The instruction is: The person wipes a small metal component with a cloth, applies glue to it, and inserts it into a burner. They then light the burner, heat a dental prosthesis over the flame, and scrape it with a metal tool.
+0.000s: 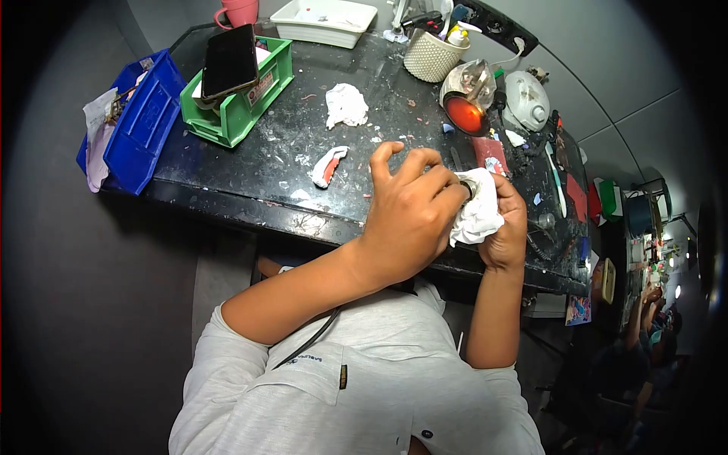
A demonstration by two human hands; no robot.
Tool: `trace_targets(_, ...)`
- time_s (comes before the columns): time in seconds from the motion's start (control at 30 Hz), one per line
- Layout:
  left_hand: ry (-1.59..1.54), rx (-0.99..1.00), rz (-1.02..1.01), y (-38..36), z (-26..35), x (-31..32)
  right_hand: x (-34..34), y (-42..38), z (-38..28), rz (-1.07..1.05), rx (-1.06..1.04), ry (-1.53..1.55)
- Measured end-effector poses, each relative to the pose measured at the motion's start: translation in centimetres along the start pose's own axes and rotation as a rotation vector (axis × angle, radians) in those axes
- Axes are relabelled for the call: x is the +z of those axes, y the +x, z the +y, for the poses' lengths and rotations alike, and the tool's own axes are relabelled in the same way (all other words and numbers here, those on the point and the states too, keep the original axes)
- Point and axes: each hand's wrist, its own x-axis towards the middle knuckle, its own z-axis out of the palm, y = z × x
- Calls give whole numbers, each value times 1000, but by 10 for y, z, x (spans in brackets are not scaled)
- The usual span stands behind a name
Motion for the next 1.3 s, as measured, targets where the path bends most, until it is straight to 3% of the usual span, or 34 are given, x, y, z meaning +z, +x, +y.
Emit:
trace_targets(0.57,-95,-28,34,-3,-4,2,8,0,2,28,-74,-147)
trace_targets(0.83,-211,-105,84,-1,-1,5,13,-1,2,50,-73,25)
trace_targets(0.93,-190,-112,101,0,1,1,12,-2,-2,101,16,59)
trace_targets(1.3,-77,-70,102,0,1,4,15,-3,0,69,15,32)
